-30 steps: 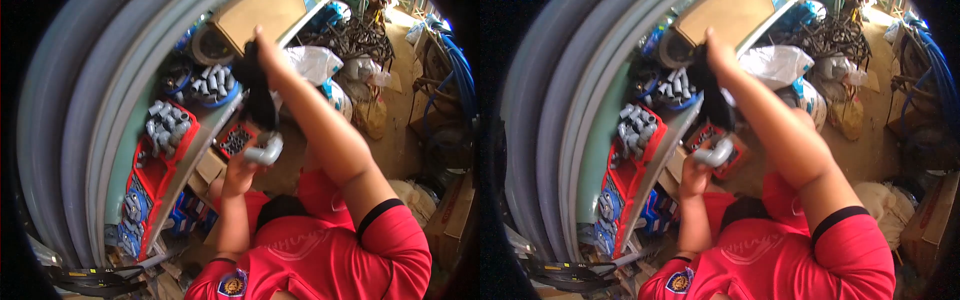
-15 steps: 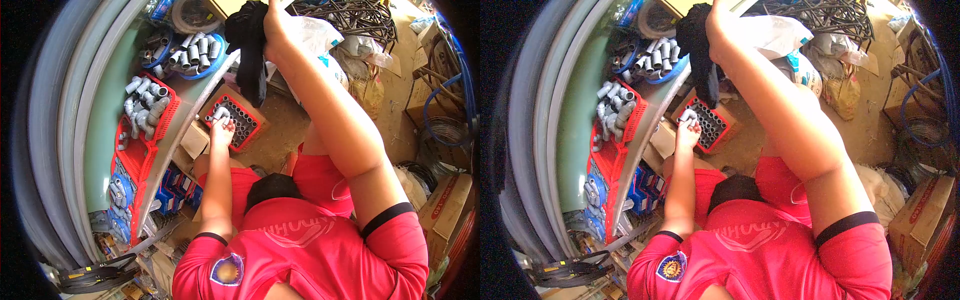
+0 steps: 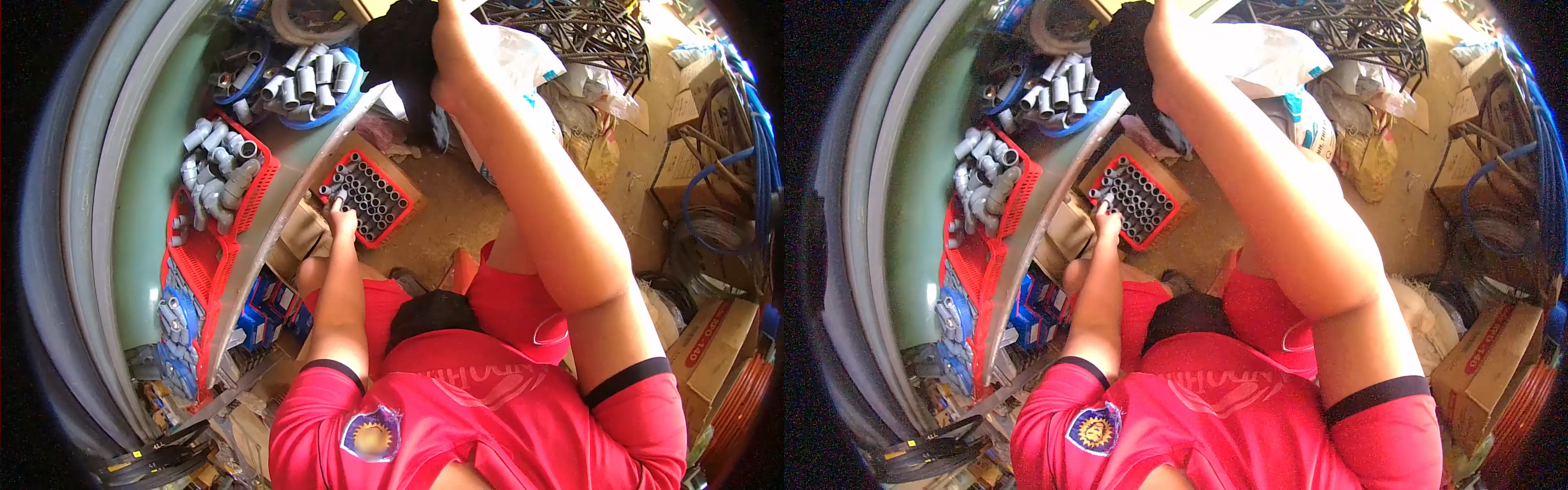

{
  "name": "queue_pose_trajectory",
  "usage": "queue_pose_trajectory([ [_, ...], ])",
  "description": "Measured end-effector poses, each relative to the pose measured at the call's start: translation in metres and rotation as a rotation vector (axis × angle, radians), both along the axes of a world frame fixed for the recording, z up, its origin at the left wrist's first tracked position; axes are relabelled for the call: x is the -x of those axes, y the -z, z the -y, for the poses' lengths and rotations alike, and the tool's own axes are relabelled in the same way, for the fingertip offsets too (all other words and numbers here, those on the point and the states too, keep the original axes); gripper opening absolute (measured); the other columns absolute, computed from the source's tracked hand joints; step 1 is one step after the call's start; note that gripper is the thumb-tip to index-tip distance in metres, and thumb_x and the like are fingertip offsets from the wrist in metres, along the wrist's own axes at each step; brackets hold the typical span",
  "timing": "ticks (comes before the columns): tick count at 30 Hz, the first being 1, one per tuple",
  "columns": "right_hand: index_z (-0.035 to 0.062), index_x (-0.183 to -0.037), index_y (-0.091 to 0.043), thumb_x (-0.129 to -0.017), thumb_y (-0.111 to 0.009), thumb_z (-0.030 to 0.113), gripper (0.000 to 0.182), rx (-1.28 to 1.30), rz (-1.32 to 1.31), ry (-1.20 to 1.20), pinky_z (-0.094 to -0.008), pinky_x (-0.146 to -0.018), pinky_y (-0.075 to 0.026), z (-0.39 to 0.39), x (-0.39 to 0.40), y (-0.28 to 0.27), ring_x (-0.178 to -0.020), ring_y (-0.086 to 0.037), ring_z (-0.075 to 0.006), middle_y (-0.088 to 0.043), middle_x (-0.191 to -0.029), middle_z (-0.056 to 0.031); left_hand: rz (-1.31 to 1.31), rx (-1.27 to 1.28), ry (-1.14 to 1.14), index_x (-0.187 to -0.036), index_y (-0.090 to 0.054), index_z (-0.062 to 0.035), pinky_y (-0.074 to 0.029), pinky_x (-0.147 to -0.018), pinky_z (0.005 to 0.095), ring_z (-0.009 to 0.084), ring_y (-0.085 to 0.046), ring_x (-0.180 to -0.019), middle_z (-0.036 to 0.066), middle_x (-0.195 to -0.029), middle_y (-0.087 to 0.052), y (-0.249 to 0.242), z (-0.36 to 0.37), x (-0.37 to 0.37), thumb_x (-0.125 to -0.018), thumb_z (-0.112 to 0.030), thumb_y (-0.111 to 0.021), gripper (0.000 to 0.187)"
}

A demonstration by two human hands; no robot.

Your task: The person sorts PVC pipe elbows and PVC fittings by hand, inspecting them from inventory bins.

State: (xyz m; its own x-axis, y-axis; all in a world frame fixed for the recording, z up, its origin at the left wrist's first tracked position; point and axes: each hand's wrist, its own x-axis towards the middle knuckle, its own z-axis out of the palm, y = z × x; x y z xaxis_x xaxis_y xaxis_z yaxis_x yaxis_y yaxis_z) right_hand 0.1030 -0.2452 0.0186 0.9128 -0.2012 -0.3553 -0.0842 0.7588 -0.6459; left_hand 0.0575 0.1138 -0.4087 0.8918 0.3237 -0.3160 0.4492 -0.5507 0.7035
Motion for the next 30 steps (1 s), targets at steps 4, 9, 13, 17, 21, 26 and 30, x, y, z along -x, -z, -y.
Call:
queue_pose_trajectory([
  [4,0.0040,-0.116,-0.059,-0.101,-0.044,0.057,0.057,-0.057,0.027,-0.110,-0.0378,-0.072,-0.055,-0.004,0.001,0.003,-0.085,-0.066,-0.0245,-0.066,-0.098,-0.0137,-0.145,-0.241,0.067,-0.143,-0.053,-0.0185,-0.032,-0.116,0.0386,0.0334,-0.032,-0.143,0.019,-0.156,-0.027,-0.017,0.024,0.006,-0.073,-0.009,-0.070,0.072],
  [9,0.0040,-0.107,-0.061,-0.102,-0.046,0.052,0.051,-0.065,-0.009,-0.111,-0.0389,-0.068,-0.055,-0.006,-0.006,0.008,-0.078,-0.066,-0.0264,-0.066,-0.089,-0.0127,-0.193,-0.390,0.111,-0.142,-0.055,-0.0223,-0.034,-0.115,0.0438,0.0355,-0.033,-0.143,0.017,-0.160,-0.017,-0.017,0.033,0.006,-0.076,-0.013,-0.071,0.069],
  [13,0.0039,-0.108,-0.062,-0.101,-0.049,0.049,0.047,-0.014,0.008,-0.115,-0.0385,-0.069,-0.055,-0.009,-0.011,0.011,-0.079,-0.066,-0.0257,-0.067,-0.090,-0.0128,-0.332,-0.548,0.182,-0.134,-0.062,-0.0281,-0.040,-0.109,0.0535,0.0333,-0.044,-0.136,0.003,-0.163,-0.017,-0.014,0.026,0.007,-0.081,-0.016,-0.062,0.054],
  [17,0.0045,-0.107,-0.064,-0.100,-0.051,0.047,0.045,0.006,-0.049,-0.092,-0.0378,-0.066,-0.054,-0.015,-0.004,-0.003,-0.076,-0.066,-0.0248,-0.067,-0.089,-0.0115,-0.365,-0.604,0.399,-0.118,-0.073,-0.0197,-0.043,-0.108,0.0476,0.0326,-0.045,-0.134,0.002,-0.158,-0.031,-0.031,0.012,-0.006,-0.081,-0.015,-0.064,0.038],
  [21,0.0054,-0.106,-0.064,-0.100,-0.050,0.048,0.045,0.016,-0.040,-0.133,-0.0370,-0.067,-0.054,-0.010,-0.007,0.005,-0.076,-0.066,-0.0244,-0.066,-0.088,-0.0110,-0.370,-0.776,0.581,-0.113,-0.074,-0.0234,-0.042,-0.109,0.0474,0.0318,-0.044,-0.136,0.001,-0.157,-0.034,-0.047,0.009,-0.016,-0.082,-0.014,-0.065,0.035],
  [26,0.0070,-0.107,-0.068,-0.098,-0.054,0.051,0.047,0.031,0.093,-0.168,-0.0353,-0.086,-0.052,-0.006,-0.018,0.052,-0.089,-0.066,-0.0213,-0.070,-0.097,-0.0069,-0.444,-0.741,0.659,-0.113,-0.075,-0.0245,-0.041,-0.110,0.0478,0.0308,-0.044,-0.136,0.001,-0.157,-0.035,-0.038,-0.002,-0.034,-0.081,-0.014,-0.066,0.034],
  [30,0.0093,-0.104,-0.068,-0.096,-0.057,0.050,0.043,0.055,-0.027,-0.080,-0.0353,-0.086,-0.052,-0.017,-0.013,0.036,-0.089,-0.066,-0.0196,-0.071,-0.097,-0.0043,-0.431,-0.722,0.593,-0.114,-0.074,-0.0241,-0.045,-0.106,0.0457,0.0311,-0.050,-0.131,0.003,-0.153,-0.042,-0.038,0.000,-0.038,-0.074,-0.026,-0.083,0.041],
])
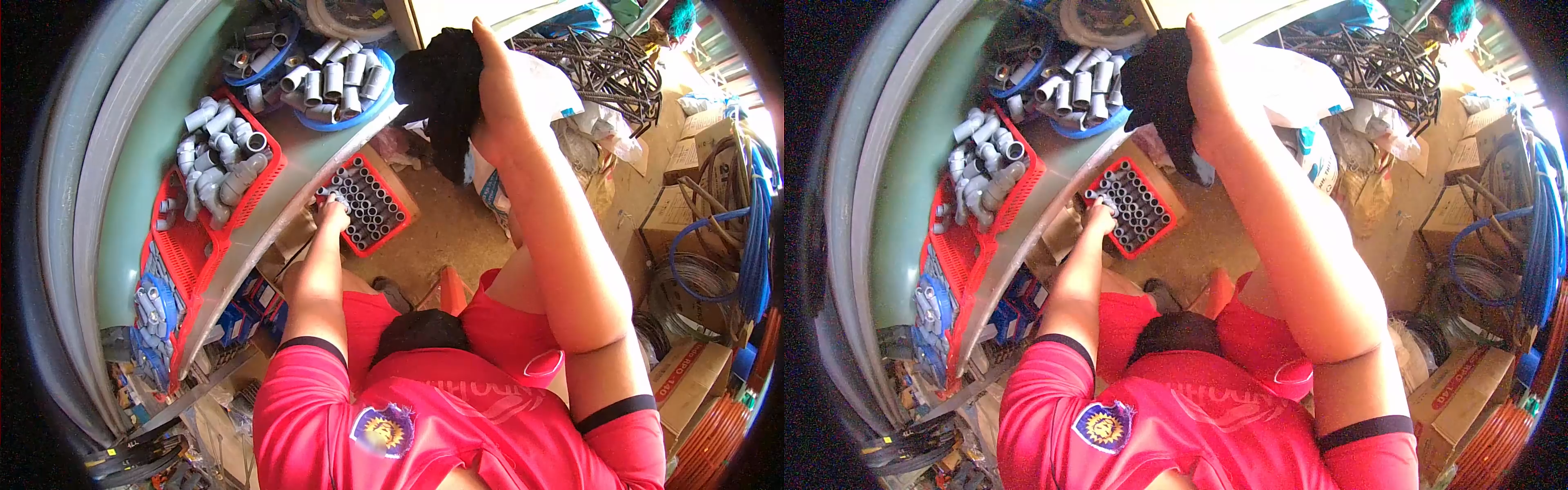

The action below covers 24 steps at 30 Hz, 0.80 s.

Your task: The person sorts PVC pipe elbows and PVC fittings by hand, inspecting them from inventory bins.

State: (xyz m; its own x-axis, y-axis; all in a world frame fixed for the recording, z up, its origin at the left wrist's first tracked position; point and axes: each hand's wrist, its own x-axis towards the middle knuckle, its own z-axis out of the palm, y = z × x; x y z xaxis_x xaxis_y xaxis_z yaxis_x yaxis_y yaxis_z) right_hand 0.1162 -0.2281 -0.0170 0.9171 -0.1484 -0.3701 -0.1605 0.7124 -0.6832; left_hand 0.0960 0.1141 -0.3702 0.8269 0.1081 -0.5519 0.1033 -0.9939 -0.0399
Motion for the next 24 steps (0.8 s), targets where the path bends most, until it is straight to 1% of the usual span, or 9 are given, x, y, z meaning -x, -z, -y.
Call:
queue_pose_trajectory([
  [1,0.0092,-0.104,-0.068,-0.096,-0.057,0.050,0.043,0.011,-0.004,0.001,-0.0351,-0.086,-0.052,0.001,-0.001,0.001,-0.088,-0.066,-0.0197,-0.071,-0.097,-0.0042,0.002,-0.017,0.034,-0.117,-0.072,-0.0240,-0.044,-0.107,0.0461,0.0307,-0.051,-0.132,0.003,-0.156,-0.039,-0.004,0.002,0.002,-0.075,-0.027,-0.082,0.044],
  [4,0.0093,-0.104,-0.069,-0.096,-0.057,0.050,0.043,-0.002,0.051,-0.051,-0.0353,-0.086,-0.052,0.009,-0.004,0.010,-0.088,-0.066,-0.0195,-0.071,-0.097,-0.0040,-0.097,0.012,-0.039,-0.129,-0.065,-0.0250,-0.036,-0.113,0.0485,0.0296,-0.041,-0.140,0.004,-0.159,-0.034,-0.013,0.009,-0.002,-0.081,-0.012,-0.068,0.050],
  [6,0.0095,-0.104,-0.069,-0.096,-0.057,0.051,0.044,-0.006,0.074,-0.085,-0.0356,-0.085,-0.052,0.011,-0.004,0.013,-0.088,-0.066,-0.0193,-0.071,-0.097,-0.0041,-0.070,-0.064,-0.072,-0.124,-0.068,-0.0235,-0.041,-0.110,0.0471,0.0301,-0.048,-0.135,0.004,-0.159,-0.035,0.044,-0.013,-0.008,-0.077,-0.020,-0.076,0.048],
  [8,0.0097,-0.104,-0.069,-0.095,-0.058,0.052,0.045,0.011,0.062,-0.098,-0.0359,-0.084,-0.052,0.010,-0.002,0.013,-0.088,-0.066,-0.0192,-0.071,-0.097,-0.0042,-0.062,-0.105,-0.072,-0.122,-0.069,-0.0219,-0.043,-0.108,0.0460,0.0306,-0.051,-0.133,0.004,-0.159,-0.034,0.064,-0.021,-0.010,-0.076,-0.023,-0.079,0.048],
  [15,0.0097,-0.105,-0.068,-0.094,-0.059,0.055,0.047,0.062,-0.014,-0.087,-0.0366,-0.085,-0.053,0.007,0.001,0.008,-0.088,-0.067,-0.0192,-0.071,-0.096,-0.0045,-0.135,-0.072,-0.134,-0.122,-0.069,-0.0184,-0.042,-0.110,0.0434,0.0303,-0.049,-0.135,0.014,-0.158,-0.033,0.045,-0.011,-0.018,-0.078,-0.026,-0.078,0.046],
  [19,0.0098,-0.106,-0.067,-0.096,-0.057,0.053,0.045,0.082,-0.035,-0.033,-0.0382,-0.084,-0.054,-0.002,0.001,-0.004,-0.088,-0.067,-0.0201,-0.071,-0.096,-0.0054,-0.024,-0.069,0.061,-0.115,-0.074,-0.0216,-0.041,-0.110,0.0423,0.0298,-0.046,-0.137,0.014,-0.152,-0.043,0.034,-0.010,-0.008,-0.080,-0.028,-0.078,0.036],
  [22,0.0092,-0.107,-0.066,-0.098,-0.054,0.050,0.044,0.034,0.011,-0.070,-0.0397,-0.084,-0.054,0.003,-0.002,-0.003,-0.089,-0.067,-0.0215,-0.070,-0.096,-0.0068,-0.018,0.065,0.151,-0.105,-0.077,-0.0251,-0.040,-0.111,0.0411,0.0298,-0.045,-0.137,0.010,-0.154,-0.042,0.007,-0.015,-0.011,-0.081,-0.027,-0.075,0.024],
  [23,0.0090,-0.107,-0.066,-0.099,-0.052,0.050,0.044,0.007,0.037,-0.089,-0.0402,-0.085,-0.054,0.005,-0.002,-0.004,-0.089,-0.067,-0.0221,-0.070,-0.097,-0.0074,0.065,0.082,0.190,-0.098,-0.079,-0.0272,-0.043,-0.109,0.0412,0.0284,-0.051,-0.130,0.007,-0.150,-0.047,-0.004,-0.015,-0.010,-0.081,-0.024,-0.071,0.019],
  [24,0.0088,-0.108,-0.066,-0.099,-0.051,0.049,0.044,0.017,0.070,-0.103,-0.0408,-0.085,-0.054,0.005,0.000,-0.007,-0.090,-0.067,-0.0227,-0.070,-0.098,-0.0077,0.097,0.154,0.173,-0.097,-0.079,-0.0253,-0.048,-0.101,0.0418,0.0265,-0.059,-0.119,0.008,-0.133,-0.059,-0.029,-0.012,-0.007,-0.080,-0.019,-0.067,0.021],
])
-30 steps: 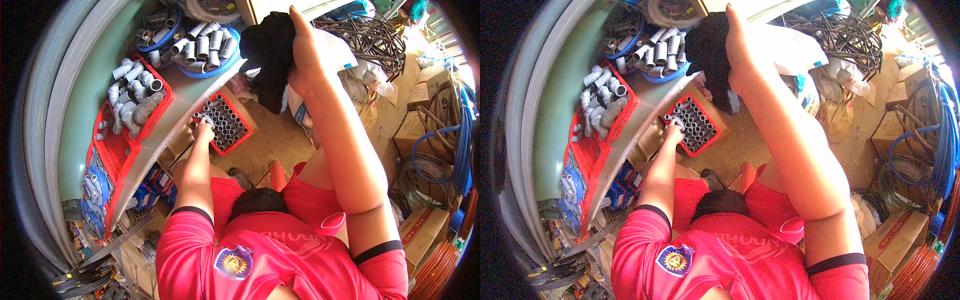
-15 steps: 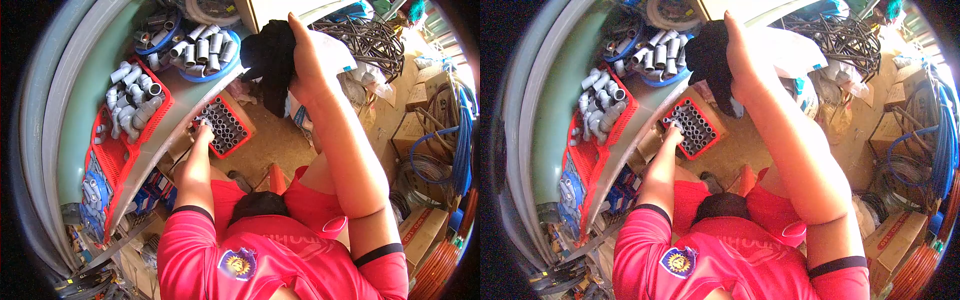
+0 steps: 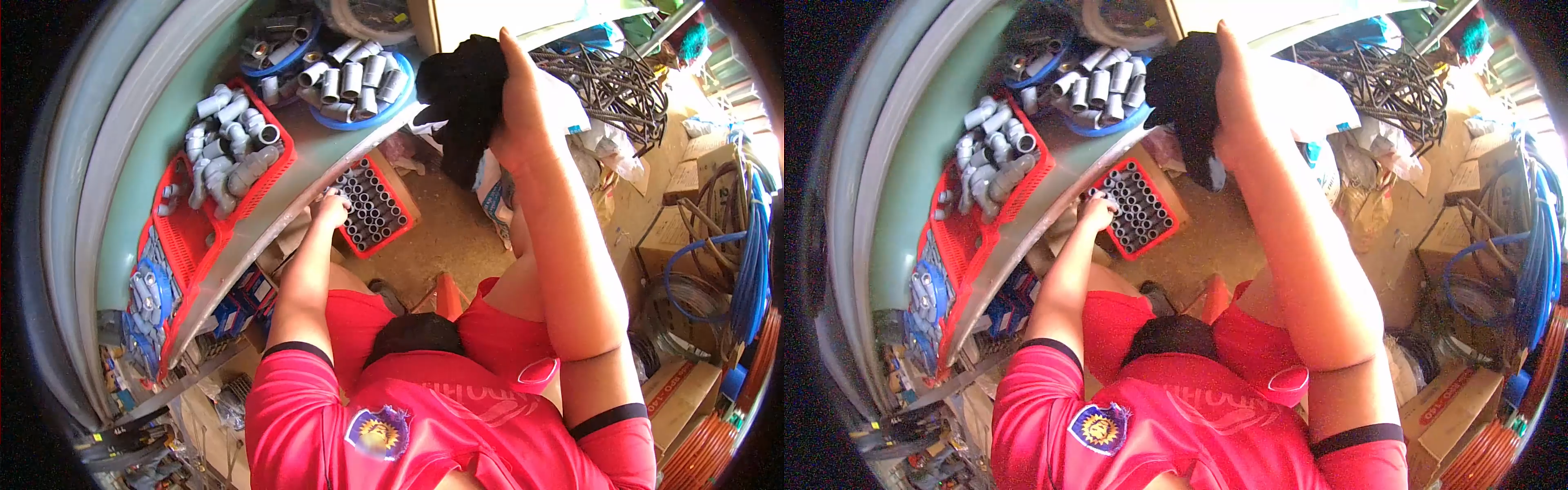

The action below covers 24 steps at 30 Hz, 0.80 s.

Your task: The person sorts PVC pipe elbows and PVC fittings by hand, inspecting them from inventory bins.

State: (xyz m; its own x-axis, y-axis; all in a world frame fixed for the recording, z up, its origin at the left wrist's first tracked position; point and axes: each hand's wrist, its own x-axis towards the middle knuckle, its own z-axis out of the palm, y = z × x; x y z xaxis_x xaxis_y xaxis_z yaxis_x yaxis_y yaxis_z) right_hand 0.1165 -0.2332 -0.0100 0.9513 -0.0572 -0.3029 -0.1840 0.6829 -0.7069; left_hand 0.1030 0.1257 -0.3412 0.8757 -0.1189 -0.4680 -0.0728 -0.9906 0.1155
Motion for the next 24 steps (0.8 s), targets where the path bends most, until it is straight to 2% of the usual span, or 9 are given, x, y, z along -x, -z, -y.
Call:
queue_pose_trajectory([
  [4,0.0081,-0.106,-0.066,-0.100,-0.050,0.048,0.043,-0.025,0.091,-0.050,-0.0425,-0.088,-0.052,-0.001,0.003,-0.006,-0.092,-0.066,-0.0246,-0.069,-0.101,-0.0074,0.213,0.392,0.037,-0.093,-0.077,-0.0115,-0.051,-0.086,0.0450,0.0349,-0.066,-0.091,0.019,-0.089,-0.070,-0.002,-0.020,0.012,-0.078,-0.009,-0.064,0.020],
  [7,0.0078,-0.106,-0.066,-0.099,-0.053,0.045,0.040,-0.084,0.117,-0.095,-0.0408,-0.091,-0.051,-0.001,0.009,-0.009,-0.095,-0.065,-0.0240,-0.069,-0.101,-0.0070,-0.207,0.756,0.051,-0.120,-0.068,-0.0074,-0.048,-0.094,0.0306,0.0185,-0.061,-0.106,0.011,-0.115,-0.068,-0.120,0.014,0.044,-0.089,-0.012,-0.068,0.032],
  [9,0.0076,-0.107,-0.066,-0.099,-0.054,0.043,0.038,-0.105,0.081,-0.085,-0.0411,-0.091,-0.051,-0.001,0.014,-0.013,-0.096,-0.065,-0.0241,-0.069,-0.102,-0.0080,-0.620,0.996,0.070,-0.136,-0.057,-0.0080,-0.044,-0.104,0.0346,0.0193,-0.057,-0.120,0.007,-0.131,-0.062,-0.194,0.018,0.063,-0.098,-0.019,-0.064,0.041],
  [13,0.0074,-0.109,-0.066,-0.099,-0.054,0.043,0.039,-0.083,0.087,-0.112,-0.0419,-0.091,-0.051,0.006,0.016,-0.006,-0.095,-0.066,-0.0246,-0.070,-0.102,-0.0083,-0.356,1.251,0.127,-0.126,-0.060,0.0042,-0.049,-0.099,0.0395,0.0240,-0.066,-0.106,0.014,-0.109,-0.069,-0.339,-0.019,0.089,-0.091,-0.029,-0.070,0.049],
  [14,0.0073,-0.109,-0.066,-0.099,-0.054,0.043,0.039,-0.071,0.085,-0.115,-0.0418,-0.091,-0.051,0.007,0.018,-0.004,-0.095,-0.066,-0.0243,-0.070,-0.102,-0.0083,-0.220,1.307,0.055,-0.125,-0.062,0.0004,-0.051,-0.090,0.0334,0.0167,-0.066,-0.100,0.007,-0.105,-0.069,-0.343,-0.043,0.089,-0.096,-0.024,-0.064,0.037],
  [17,0.0072,-0.108,-0.063,-0.098,-0.051,0.051,0.047,0.082,0.043,-0.081,-0.0441,-0.085,-0.054,0.001,0.030,-0.010,-0.090,-0.068,-0.0283,-0.070,-0.099,-0.0126,0.248,0.985,-0.374,-0.117,-0.066,-0.0059,-0.051,-0.080,0.0289,0.0104,-0.062,-0.084,0.001,-0.089,-0.066,-0.362,-0.106,0.064,-0.095,-0.014,-0.055,0.026],
  [19,0.0052,-0.107,-0.063,-0.098,-0.048,0.055,0.053,0.175,0.044,-0.043,-0.0434,-0.081,-0.055,-0.002,0.037,-0.012,-0.087,-0.070,-0.0299,-0.070,-0.097,-0.0153,0.506,0.670,-0.508,-0.127,-0.064,-0.0169,-0.048,-0.073,0.0269,0.0099,-0.058,-0.083,0.003,-0.103,-0.063,-0.339,-0.164,0.036,-0.088,-0.005,-0.051,0.042],
  [22,0.0042,-0.107,-0.064,-0.099,-0.047,0.055,0.055,0.225,-0.051,0.013,-0.0418,-0.081,-0.055,0.000,0.041,-0.013,-0.086,-0.070,-0.0286,-0.071,-0.098,-0.0154,0.528,0.403,-0.438,-0.142,-0.052,-0.0177,-0.040,-0.108,0.0395,0.0319,-0.051,-0.128,0.021,-0.139,-0.050,-0.309,-0.208,0.003,-0.079,0.001,-0.052,0.066],
  [24,0.0034,-0.107,-0.065,-0.099,-0.045,0.055,0.056,0.252,-0.033,0.008,-0.0393,-0.081,-0.055,0.001,0.042,-0.013,-0.084,-0.070,-0.0258,-0.072,-0.098,-0.0140,0.489,0.257,-0.443,-0.145,-0.048,-0.0188,-0.031,-0.115,0.0430,0.0364,-0.038,-0.139,0.026,-0.145,-0.044,-0.299,-0.218,-0.013,-0.078,0.000,-0.053,0.070],
])
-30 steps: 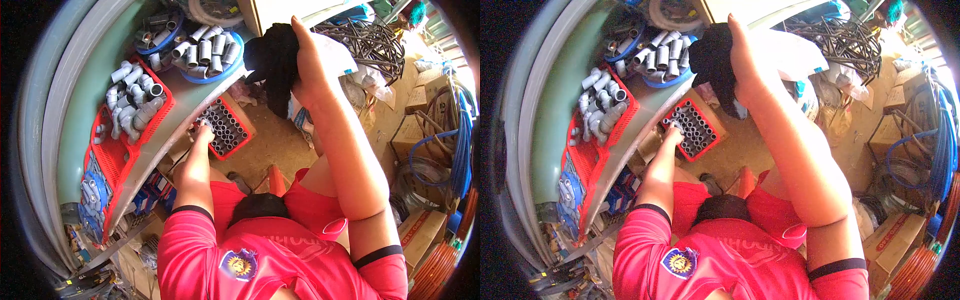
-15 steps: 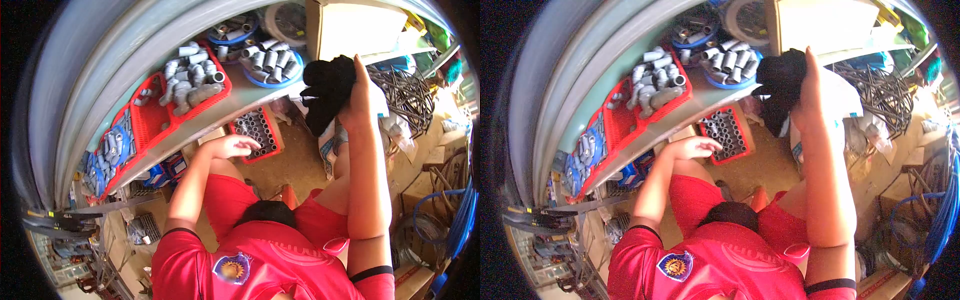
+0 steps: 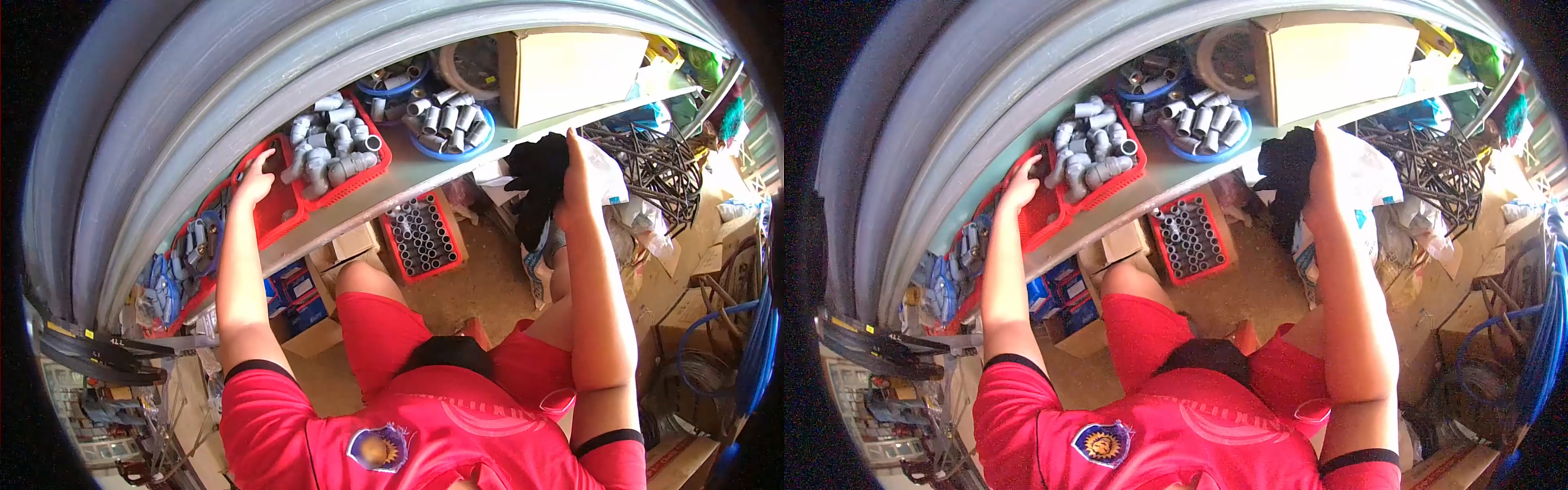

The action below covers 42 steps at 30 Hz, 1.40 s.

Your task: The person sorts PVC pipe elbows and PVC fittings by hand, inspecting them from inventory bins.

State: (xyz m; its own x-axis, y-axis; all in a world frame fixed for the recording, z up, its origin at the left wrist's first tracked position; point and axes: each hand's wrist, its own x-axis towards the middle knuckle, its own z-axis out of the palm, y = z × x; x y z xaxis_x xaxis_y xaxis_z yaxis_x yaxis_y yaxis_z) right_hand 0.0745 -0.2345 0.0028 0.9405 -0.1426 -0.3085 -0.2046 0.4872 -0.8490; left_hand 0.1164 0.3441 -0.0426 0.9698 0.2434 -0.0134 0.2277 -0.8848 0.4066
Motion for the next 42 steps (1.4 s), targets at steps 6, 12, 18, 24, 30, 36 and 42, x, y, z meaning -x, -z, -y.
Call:
queue_pose_trajectory([
  [6,0.0021,-0.109,-0.065,-0.099,-0.053,0.047,0.048,0.007,0.030,0.072,-0.0368,-0.074,-0.056,0.000,-0.010,-0.004,-0.079,-0.070,-0.0235,-0.070,-0.094,-0.0126,-0.071,0.203,-0.165,-0.145,-0.045,-0.0108,-0.032,-0.115,0.0408,0.0340,-0.042,-0.138,0.026,-0.138,-0.052,0.012,-0.017,-0.043,-0.074,-0.001,-0.054,0.073],
  [12,0.0021,-0.111,-0.064,-0.097,-0.057,0.044,0.044,-0.067,0.033,0.001,-0.0362,-0.073,-0.056,0.000,-0.028,0.018,-0.080,-0.069,-0.0217,-0.069,-0.096,-0.0121,-0.051,0.056,-0.158,-0.140,-0.052,-0.0034,-0.038,-0.110,0.0387,0.0310,-0.051,-0.131,0.020,-0.137,-0.058,0.040,-0.042,-0.063,-0.079,-0.002,-0.047,0.061],
  [18,0.0012,-0.115,-0.062,-0.097,-0.057,0.044,0.046,-0.066,0.020,-0.049,-0.0361,-0.075,-0.056,-0.008,-0.029,0.018,-0.084,-0.068,-0.0213,-0.067,-0.097,-0.0133,0.057,0.044,-0.202,-0.132,-0.059,-0.0079,-0.048,-0.094,0.0404,0.0302,-0.065,-0.110,0.015,-0.121,-0.069,0.042,-0.008,-0.033,-0.086,-0.013,-0.058,0.046],
  [24,0.0018,-0.116,-0.061,-0.099,-0.053,0.047,0.049,-0.349,0.108,-0.098,-0.0357,-0.083,-0.055,-0.016,-0.023,0.019,-0.095,-0.067,-0.0212,-0.067,-0.101,-0.0118,0.321,1.052,-0.388,-0.143,-0.045,-0.0196,-0.048,-0.099,0.0472,0.0304,-0.060,-0.112,0.014,-0.128,-0.059,0.001,0.024,0.068,-0.089,-0.017,-0.061,0.056],
  [30,0.0075,-0.114,-0.064,-0.101,-0.046,0.045,0.043,-0.442,0.459,-0.290,-0.0381,-0.090,-0.050,-0.039,0.014,-0.003,-0.099,-0.063,-0.0206,-0.065,-0.110,-0.0096,0.416,1.634,0.007,-0.145,-0.038,-0.0173,-0.046,-0.105,0.0528,0.0385,-0.058,-0.117,0.023,-0.131,-0.055,-0.027,0.147,0.171,-0.090,-0.012,-0.058,0.059],
  [36,0.0077,-0.124,-0.065,-0.088,-0.070,0.024,0.040,0.733,1.464,-0.458,-0.0461,-0.098,-0.047,-0.100,0.077,-0.012,-0.112,-0.059,-0.0391,-0.058,-0.123,-0.0233,0.211,1.616,0.393,-0.150,-0.030,-0.0070,-0.042,-0.108,0.0398,0.0236,-0.048,-0.132,0.014,-0.142,-0.047,-0.030,0.304,0.194,-0.085,-0.004,-0.056,0.070],
  [42,0.0034,-0.094,-0.067,-0.091,-0.070,0.022,0.019,0.748,1.116,-0.024,-0.0335,-0.067,-0.052,-0.078,0.057,-0.004,-0.071,-0.066,-0.0265,-0.069,-0.081,-0.0114,0.041,1.364,0.602,-0.151,-0.032,-0.0017,-0.034,-0.114,0.0375,0.0225,-0.046,-0.133,0.011,-0.144,-0.047,-0.047,0.344,0.163,-0.084,0.000,-0.056,0.071],
])
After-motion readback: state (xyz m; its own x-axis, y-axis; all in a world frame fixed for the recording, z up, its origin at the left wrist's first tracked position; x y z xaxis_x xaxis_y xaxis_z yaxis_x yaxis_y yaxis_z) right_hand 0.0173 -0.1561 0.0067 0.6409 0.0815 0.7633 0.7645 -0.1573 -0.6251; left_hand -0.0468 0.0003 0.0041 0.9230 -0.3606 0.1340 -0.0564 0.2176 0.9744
